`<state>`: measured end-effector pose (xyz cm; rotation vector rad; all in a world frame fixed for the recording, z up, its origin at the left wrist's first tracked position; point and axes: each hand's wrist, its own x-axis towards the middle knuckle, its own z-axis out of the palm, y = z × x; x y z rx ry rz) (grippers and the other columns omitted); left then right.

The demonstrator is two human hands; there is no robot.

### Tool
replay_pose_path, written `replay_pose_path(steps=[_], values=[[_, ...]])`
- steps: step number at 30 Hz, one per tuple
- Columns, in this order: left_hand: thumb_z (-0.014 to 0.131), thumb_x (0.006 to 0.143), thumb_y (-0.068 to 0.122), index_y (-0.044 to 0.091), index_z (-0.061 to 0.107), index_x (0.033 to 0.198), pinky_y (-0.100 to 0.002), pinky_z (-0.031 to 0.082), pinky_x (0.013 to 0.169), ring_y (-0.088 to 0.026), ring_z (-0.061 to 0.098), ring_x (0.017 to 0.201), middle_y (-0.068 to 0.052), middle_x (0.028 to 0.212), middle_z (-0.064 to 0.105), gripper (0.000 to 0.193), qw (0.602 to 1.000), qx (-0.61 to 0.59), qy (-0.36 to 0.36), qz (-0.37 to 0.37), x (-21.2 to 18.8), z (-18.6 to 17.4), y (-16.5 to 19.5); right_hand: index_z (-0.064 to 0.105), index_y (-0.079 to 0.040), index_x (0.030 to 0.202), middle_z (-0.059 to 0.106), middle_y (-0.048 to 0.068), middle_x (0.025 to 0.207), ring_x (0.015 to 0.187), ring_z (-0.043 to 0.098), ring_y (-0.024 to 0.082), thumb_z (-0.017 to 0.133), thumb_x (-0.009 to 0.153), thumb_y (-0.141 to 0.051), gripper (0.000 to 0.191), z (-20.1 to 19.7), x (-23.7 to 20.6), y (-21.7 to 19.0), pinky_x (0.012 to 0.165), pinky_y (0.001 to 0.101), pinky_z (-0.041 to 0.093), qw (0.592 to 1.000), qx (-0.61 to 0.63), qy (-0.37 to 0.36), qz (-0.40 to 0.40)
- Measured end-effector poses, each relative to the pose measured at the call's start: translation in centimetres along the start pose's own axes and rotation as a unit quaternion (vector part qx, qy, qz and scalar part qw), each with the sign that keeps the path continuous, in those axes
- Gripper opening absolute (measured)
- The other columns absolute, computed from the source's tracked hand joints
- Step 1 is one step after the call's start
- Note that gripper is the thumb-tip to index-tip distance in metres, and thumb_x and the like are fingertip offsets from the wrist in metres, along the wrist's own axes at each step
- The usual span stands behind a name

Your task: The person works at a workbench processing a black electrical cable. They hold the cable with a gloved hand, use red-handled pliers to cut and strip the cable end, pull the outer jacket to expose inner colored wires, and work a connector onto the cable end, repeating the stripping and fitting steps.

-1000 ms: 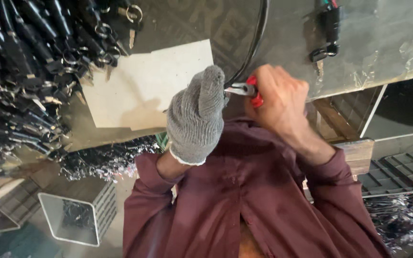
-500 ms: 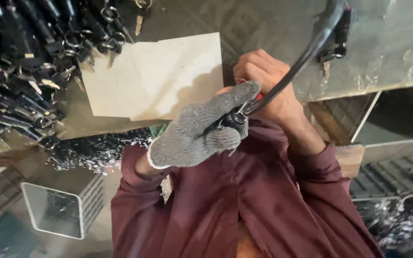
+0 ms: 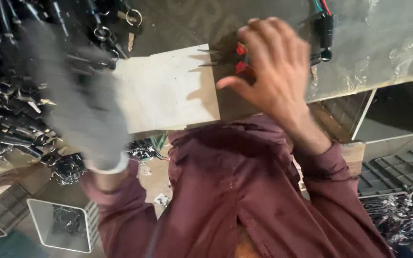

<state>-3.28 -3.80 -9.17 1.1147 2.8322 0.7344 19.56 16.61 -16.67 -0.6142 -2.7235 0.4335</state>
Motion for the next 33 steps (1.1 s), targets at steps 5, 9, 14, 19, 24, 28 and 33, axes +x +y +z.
replay_pose_path(steps=[5, 9, 14, 19, 24, 28, 33], values=[[0.061, 0.107, 0.031, -0.001, 0.026, 0.155, -0.044, 0.045, 0.118, -0.038, 0.054, 0.135, -0.024, 0.154, 0.041, 0.068, 0.970, 0.170, 0.155, 0.085, -1.1, 3.0, -4.0, 0.053, -0.006, 0.140, 0.050, 0.023, 0.142, 0.132, 0.043, 0.045, 0.070, 0.096, -0.047, 0.062, -3.1, -1.0, 4.3, 0.109, 0.0594, 0.034, 0.964, -0.176, 0.094, 0.178], [0.076, 0.106, 0.028, 0.005, 0.055, 0.145, -0.041, 0.053, 0.108, -0.034, 0.065, 0.126, -0.018, 0.137, 0.065, 0.050, 0.936, -0.260, -0.123, 0.204, -3.4, 7.9, 1.6, 0.052, -0.009, 0.128, 0.058, 0.015, 0.137, 0.123, 0.056, 0.037, 0.077, 0.102, -0.025, 0.039, -2.9, -0.7, 4.7, 0.105, 0.0492, 0.046, 0.954, 0.070, 0.158, 0.245], [0.063, 0.102, 0.029, 0.003, 0.049, 0.154, -0.034, 0.054, 0.083, -0.017, 0.063, 0.088, -0.014, 0.101, 0.071, 0.060, 0.743, -0.530, -0.406, -0.050, -4.1, 8.8, 7.4, 0.051, -0.005, 0.122, 0.056, 0.015, 0.139, 0.128, 0.053, 0.035, 0.082, 0.097, -0.016, 0.041, -3.4, -1.9, -2.6, 0.108, 0.0469, 0.046, 0.965, 0.186, 0.153, 0.102], [0.051, 0.114, 0.028, 0.001, 0.053, 0.137, -0.028, 0.052, 0.100, -0.011, 0.063, 0.111, -0.007, 0.125, 0.067, 0.036, 0.673, -0.678, -0.290, -0.062, -4.9, 5.8, 6.3, 0.042, -0.001, 0.140, 0.049, 0.012, 0.145, 0.136, 0.050, 0.027, 0.062, 0.106, -0.045, 0.059, -2.9, -0.2, -5.5, 0.116, 0.0447, 0.043, 0.836, 0.513, 0.188, 0.052], [0.055, 0.109, 0.017, 0.007, 0.048, 0.144, -0.032, 0.053, 0.074, -0.017, 0.063, 0.086, -0.010, 0.101, 0.068, 0.038, 0.773, -0.484, -0.408, -0.024, -6.4, 8.0, 4.7, 0.057, 0.003, 0.122, 0.066, 0.014, 0.106, 0.098, 0.064, 0.024, 0.049, 0.120, -0.036, 0.040, -0.8, 0.9, -4.6, 0.091, 0.0381, 0.054, 0.624, 0.755, -0.055, 0.192], [0.055, 0.108, 0.013, 0.004, 0.054, 0.130, -0.032, 0.055, 0.084, -0.015, 0.065, 0.096, -0.005, 0.106, 0.066, 0.023, 0.779, -0.571, -0.252, -0.068, -6.6, 11.1, 3.7, 0.064, -0.007, 0.097, 0.067, 0.007, 0.082, 0.076, 0.066, 0.019, 0.057, 0.113, -0.031, 0.030, -1.2, -0.4, -7.0, 0.077, 0.0338, 0.056, 0.622, 0.769, 0.000, 0.148], [0.057, 0.112, 0.018, 0.002, 0.048, 0.133, -0.037, 0.052, 0.090, -0.018, 0.060, 0.101, -0.007, 0.114, 0.061, 0.029, 0.668, -0.680, -0.301, 0.033, -3.9, 8.7, 5.2, 0.064, -0.006, 0.113, 0.070, 0.006, 0.089, 0.074, 0.067, 0.024, 0.067, 0.101, -0.012, 0.014, -4.7, -1.3, -8.5, 0.067, 0.0371, 0.051, 0.812, 0.565, -0.069, -0.128]])
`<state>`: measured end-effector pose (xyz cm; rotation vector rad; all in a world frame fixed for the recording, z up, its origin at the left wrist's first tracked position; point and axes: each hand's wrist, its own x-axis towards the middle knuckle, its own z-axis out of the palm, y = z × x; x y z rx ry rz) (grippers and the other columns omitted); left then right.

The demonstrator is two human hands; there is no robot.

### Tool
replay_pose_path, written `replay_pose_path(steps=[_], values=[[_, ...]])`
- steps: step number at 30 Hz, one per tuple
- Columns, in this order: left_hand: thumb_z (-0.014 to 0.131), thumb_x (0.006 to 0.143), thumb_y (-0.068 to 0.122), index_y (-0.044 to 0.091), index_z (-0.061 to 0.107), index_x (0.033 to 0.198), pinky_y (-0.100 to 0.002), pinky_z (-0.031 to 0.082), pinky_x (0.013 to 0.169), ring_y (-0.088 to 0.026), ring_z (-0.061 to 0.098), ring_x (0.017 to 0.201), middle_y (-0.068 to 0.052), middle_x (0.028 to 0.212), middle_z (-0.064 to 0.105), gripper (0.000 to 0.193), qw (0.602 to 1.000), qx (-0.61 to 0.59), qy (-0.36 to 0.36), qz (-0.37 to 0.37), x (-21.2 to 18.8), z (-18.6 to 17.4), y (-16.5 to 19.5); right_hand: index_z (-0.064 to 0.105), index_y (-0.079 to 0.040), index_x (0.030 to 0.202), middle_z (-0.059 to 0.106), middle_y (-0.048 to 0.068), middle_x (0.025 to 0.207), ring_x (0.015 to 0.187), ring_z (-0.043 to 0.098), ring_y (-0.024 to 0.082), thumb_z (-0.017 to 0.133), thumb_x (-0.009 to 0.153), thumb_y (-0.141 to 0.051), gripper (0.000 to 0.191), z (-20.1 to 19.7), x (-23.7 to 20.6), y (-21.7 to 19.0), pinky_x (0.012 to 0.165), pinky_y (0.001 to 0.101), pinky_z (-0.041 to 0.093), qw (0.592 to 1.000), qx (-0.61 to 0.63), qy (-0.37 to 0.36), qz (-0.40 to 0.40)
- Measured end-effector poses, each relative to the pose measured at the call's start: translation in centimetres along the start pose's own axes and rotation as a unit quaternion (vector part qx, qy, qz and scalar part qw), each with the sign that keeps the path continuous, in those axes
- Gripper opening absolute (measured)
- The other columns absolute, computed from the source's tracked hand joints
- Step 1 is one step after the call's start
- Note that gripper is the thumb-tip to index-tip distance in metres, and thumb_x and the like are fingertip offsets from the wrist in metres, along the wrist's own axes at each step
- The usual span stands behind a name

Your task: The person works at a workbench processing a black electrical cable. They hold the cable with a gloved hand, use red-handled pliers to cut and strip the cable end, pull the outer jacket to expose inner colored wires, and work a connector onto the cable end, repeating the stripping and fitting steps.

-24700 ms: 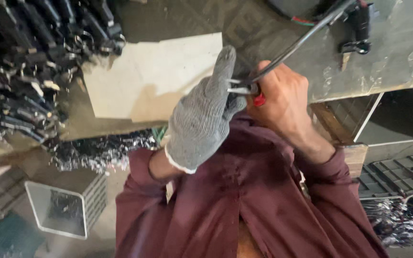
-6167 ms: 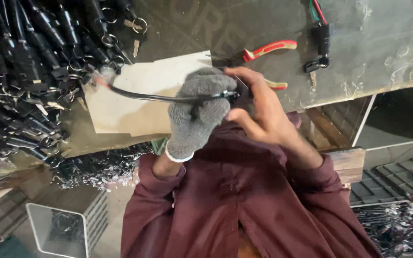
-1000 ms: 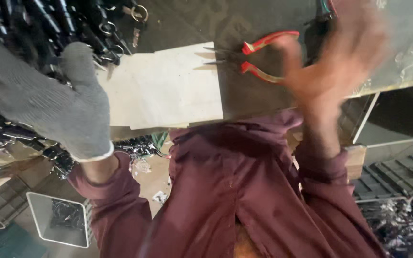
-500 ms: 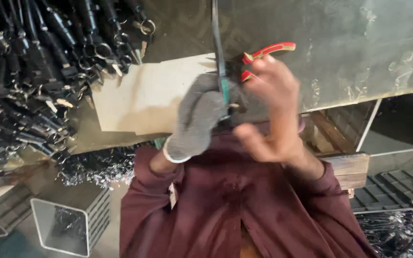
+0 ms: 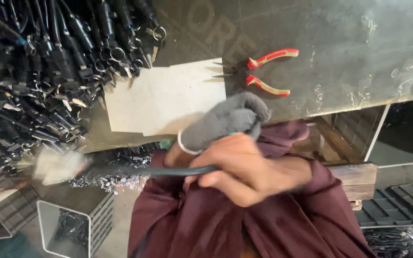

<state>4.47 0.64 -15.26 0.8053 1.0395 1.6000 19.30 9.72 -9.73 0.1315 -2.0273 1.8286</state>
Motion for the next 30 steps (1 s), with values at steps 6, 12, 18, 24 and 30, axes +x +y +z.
replay_pose_path(steps=[6, 12, 18, 24, 30], values=[[0.060, 0.107, 0.031, 0.005, 0.057, 0.116, -0.039, 0.050, 0.085, -0.019, 0.059, 0.089, -0.005, 0.098, 0.061, 0.028, 0.956, -0.266, 0.089, 0.084, 2.4, 2.2, 7.2, 0.066, -0.003, 0.106, 0.059, 0.007, 0.072, 0.060, 0.061, 0.027, 0.078, 0.091, -0.015, 0.023, -1.6, 2.1, -1.6, 0.055, 0.0422, 0.046, 0.912, -0.393, 0.029, 0.113], [0.061, 0.109, 0.041, 0.004, 0.061, 0.105, -0.038, 0.049, 0.090, -0.020, 0.059, 0.094, -0.003, 0.096, 0.063, 0.037, 0.992, -0.070, 0.041, 0.092, 0.6, 2.1, 6.2, 0.059, -0.001, 0.111, 0.061, 0.015, 0.089, 0.080, 0.061, 0.036, 0.074, 0.083, -0.026, 0.041, -3.6, 3.1, -0.8, 0.069, 0.0470, 0.047, 0.917, -0.389, 0.040, 0.072], [0.067, 0.107, 0.025, 0.004, 0.069, 0.101, -0.027, 0.056, 0.081, -0.015, 0.068, 0.089, -0.005, 0.097, 0.069, 0.022, 0.997, -0.022, -0.061, -0.043, -0.3, 3.5, 3.7, 0.053, -0.011, 0.136, 0.064, 0.010, 0.123, 0.112, 0.061, 0.030, 0.061, 0.097, -0.049, 0.055, -5.3, 2.7, -3.0, 0.097, 0.0436, 0.047, 0.986, 0.064, 0.121, 0.089], [0.060, 0.099, 0.022, 0.010, 0.069, 0.103, -0.030, 0.058, 0.074, -0.015, 0.073, 0.077, -0.001, 0.085, 0.072, 0.016, 0.963, 0.079, -0.217, -0.138, 0.5, 7.8, 3.2, 0.049, -0.007, 0.138, 0.060, 0.016, 0.129, 0.118, 0.058, 0.034, 0.058, 0.097, -0.035, 0.050, -7.8, 4.7, -5.5, 0.101, 0.0457, 0.046, 0.924, 0.368, 0.095, -0.031], [0.059, 0.112, 0.028, 0.009, 0.063, 0.111, -0.034, 0.051, 0.081, -0.026, 0.066, 0.088, -0.007, 0.096, 0.067, 0.019, 0.952, 0.214, -0.146, 0.165, 2.1, 3.8, 2.2, 0.045, -0.003, 0.140, 0.055, 0.022, 0.135, 0.124, 0.055, 0.038, 0.056, 0.098, -0.021, 0.047, -9.1, -4.3, 0.4, 0.104, 0.0479, 0.045, 0.910, 0.368, 0.170, -0.085]])
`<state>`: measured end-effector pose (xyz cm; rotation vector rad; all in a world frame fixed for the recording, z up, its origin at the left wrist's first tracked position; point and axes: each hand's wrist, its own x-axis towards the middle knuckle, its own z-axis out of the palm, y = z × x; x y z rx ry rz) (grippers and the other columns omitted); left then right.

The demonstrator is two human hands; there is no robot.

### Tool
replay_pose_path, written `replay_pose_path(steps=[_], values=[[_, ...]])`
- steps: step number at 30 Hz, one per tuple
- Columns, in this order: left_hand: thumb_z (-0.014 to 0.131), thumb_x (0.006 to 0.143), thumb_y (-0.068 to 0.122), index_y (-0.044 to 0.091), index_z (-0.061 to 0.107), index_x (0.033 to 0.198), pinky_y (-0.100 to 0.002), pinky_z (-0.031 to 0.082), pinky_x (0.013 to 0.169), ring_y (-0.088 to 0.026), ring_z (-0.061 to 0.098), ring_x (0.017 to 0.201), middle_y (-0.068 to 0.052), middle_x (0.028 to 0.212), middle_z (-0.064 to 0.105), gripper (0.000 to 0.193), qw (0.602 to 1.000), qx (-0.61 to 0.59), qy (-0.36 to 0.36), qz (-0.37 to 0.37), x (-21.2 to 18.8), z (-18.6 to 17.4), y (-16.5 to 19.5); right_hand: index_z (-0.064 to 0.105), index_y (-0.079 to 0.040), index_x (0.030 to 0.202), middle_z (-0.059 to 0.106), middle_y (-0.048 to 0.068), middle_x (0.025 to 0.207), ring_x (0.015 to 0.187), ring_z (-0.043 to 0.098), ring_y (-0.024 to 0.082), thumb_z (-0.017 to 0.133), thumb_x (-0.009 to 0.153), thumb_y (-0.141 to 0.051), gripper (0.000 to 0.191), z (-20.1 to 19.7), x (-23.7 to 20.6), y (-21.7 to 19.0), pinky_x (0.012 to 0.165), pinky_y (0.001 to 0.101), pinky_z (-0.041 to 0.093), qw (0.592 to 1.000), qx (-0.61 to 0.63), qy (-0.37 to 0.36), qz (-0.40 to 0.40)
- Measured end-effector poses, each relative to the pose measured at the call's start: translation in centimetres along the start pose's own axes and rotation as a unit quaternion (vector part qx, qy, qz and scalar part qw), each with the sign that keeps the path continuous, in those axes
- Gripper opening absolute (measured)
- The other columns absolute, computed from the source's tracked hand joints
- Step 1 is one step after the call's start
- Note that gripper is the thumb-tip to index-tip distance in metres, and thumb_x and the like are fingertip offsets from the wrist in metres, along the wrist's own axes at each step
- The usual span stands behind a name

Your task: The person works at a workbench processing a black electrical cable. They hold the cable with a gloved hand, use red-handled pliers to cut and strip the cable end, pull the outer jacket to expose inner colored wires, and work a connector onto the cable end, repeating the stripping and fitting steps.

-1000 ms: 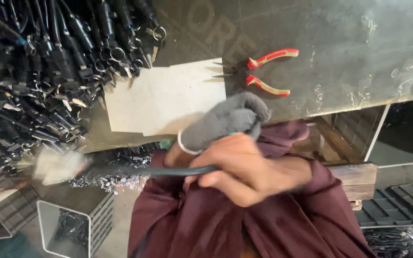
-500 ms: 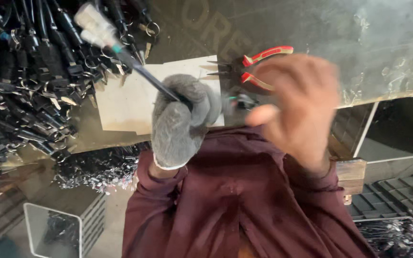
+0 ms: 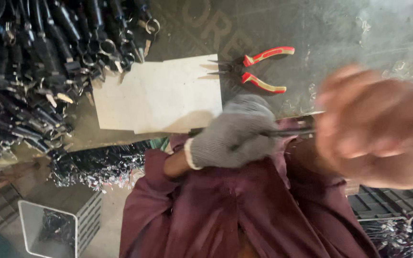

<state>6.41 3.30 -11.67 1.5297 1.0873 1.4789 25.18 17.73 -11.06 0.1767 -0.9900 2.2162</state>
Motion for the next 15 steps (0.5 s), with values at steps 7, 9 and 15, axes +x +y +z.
replay_pose_path(steps=[7, 9, 15], values=[[0.065, 0.104, 0.018, -0.001, 0.065, 0.133, -0.026, 0.049, 0.082, -0.010, 0.059, 0.091, -0.001, 0.102, 0.065, 0.035, 0.866, -0.295, 0.280, -0.292, -3.0, -1.8, -3.8, 0.040, 0.001, 0.143, 0.050, 0.029, 0.142, 0.130, 0.052, 0.042, 0.053, 0.098, -0.005, 0.047, -2.7, 1.4, 6.1, 0.109, 0.0503, 0.043, 0.824, -0.559, 0.076, 0.058], [0.065, 0.101, 0.015, 0.000, 0.061, 0.137, -0.027, 0.054, 0.103, -0.014, 0.067, 0.112, -0.004, 0.124, 0.072, 0.039, 0.835, -0.411, 0.263, -0.252, -3.6, -3.1, -2.8, 0.039, 0.000, 0.147, 0.053, 0.023, 0.137, 0.121, 0.057, 0.032, 0.053, 0.101, -0.005, 0.048, -2.0, -0.3, 8.9, 0.103, 0.0448, 0.048, 0.813, -0.566, -0.014, 0.134], [0.083, 0.093, 0.006, 0.003, 0.063, 0.130, -0.033, 0.057, 0.104, -0.016, 0.068, 0.115, -0.005, 0.122, 0.071, 0.042, 0.913, -0.107, 0.343, -0.194, -3.0, -1.3, -2.1, 0.053, -0.007, 0.144, 0.071, 0.011, 0.105, 0.099, 0.069, 0.017, 0.071, 0.102, -0.007, 0.046, -1.4, -2.3, 9.6, 0.089, 0.0306, 0.055, 0.809, -0.558, 0.012, 0.183]])
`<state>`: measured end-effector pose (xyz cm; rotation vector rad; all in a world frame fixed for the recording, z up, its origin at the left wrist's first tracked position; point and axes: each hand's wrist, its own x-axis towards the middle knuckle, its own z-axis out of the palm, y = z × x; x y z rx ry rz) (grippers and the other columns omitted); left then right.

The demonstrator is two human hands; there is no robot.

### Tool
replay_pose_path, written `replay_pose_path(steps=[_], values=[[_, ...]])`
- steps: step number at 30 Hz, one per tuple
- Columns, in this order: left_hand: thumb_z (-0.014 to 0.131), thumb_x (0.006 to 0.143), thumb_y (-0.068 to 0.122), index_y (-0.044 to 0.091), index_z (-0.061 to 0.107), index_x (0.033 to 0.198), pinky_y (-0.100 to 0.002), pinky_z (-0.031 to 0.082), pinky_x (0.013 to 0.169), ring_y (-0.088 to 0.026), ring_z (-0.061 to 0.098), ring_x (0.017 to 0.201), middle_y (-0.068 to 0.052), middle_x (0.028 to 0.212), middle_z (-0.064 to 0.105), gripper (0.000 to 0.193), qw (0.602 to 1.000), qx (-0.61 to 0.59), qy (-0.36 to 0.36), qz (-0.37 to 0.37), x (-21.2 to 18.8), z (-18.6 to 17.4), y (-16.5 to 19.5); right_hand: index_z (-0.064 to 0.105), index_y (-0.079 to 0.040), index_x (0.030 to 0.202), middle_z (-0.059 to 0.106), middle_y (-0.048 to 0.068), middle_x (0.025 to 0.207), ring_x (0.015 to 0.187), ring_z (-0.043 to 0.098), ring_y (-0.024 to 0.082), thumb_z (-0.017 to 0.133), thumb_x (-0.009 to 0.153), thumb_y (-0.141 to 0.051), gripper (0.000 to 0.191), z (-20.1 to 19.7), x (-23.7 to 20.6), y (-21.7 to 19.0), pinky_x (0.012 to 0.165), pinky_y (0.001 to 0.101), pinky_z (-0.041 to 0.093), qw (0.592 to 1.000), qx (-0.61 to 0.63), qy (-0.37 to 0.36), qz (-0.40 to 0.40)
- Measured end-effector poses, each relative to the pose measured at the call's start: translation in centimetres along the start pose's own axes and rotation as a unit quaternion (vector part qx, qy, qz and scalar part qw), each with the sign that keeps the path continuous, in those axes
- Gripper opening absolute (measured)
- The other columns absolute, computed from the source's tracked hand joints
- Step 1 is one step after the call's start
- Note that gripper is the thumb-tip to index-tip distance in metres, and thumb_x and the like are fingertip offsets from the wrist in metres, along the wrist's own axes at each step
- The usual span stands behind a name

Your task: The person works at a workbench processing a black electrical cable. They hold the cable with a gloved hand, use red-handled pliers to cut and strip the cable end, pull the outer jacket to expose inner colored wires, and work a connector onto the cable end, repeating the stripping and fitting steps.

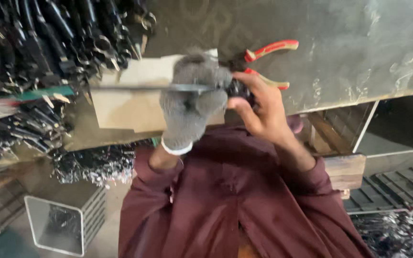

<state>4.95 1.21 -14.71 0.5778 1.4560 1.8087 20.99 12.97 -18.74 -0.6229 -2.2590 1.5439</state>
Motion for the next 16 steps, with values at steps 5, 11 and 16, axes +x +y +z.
replay_pose_path(steps=[5, 11, 16], values=[[0.081, 0.088, 0.001, 0.004, 0.069, 0.116, -0.036, 0.053, 0.100, -0.018, 0.061, 0.123, -0.008, 0.118, 0.068, 0.032, 0.979, 0.151, -0.055, 0.128, -0.7, 0.7, 1.2, 0.045, -0.006, 0.138, 0.064, 0.014, 0.131, 0.120, 0.067, 0.023, 0.064, 0.097, 0.003, 0.045, -0.6, 0.3, -0.7, 0.108, 0.0317, 0.050, 0.995, 0.076, 0.047, -0.034], [0.087, 0.085, 0.011, 0.008, 0.073, 0.111, -0.033, 0.062, 0.087, -0.016, 0.068, 0.106, -0.004, 0.118, 0.066, 0.030, 0.987, 0.152, -0.039, 0.031, -1.5, 0.2, 2.6, 0.054, -0.001, 0.138, 0.059, 0.015, 0.122, 0.104, 0.059, 0.025, 0.063, 0.097, -0.003, 0.042, -2.3, 0.5, -1.7, 0.097, 0.0358, 0.048, 0.996, 0.069, -0.052, -0.037], [0.094, 0.085, 0.015, 0.011, 0.074, 0.108, -0.030, 0.058, 0.089, -0.018, 0.073, 0.098, -0.001, 0.108, 0.074, 0.031, 0.945, 0.286, -0.097, 0.124, -0.8, -0.5, 1.9, 0.052, -0.004, 0.140, 0.061, 0.013, 0.127, 0.105, 0.058, 0.030, 0.062, 0.107, -0.016, 0.036, -2.5, 0.2, -1.4, 0.099, 0.0406, 0.049, 0.993, -0.019, -0.047, -0.108]])
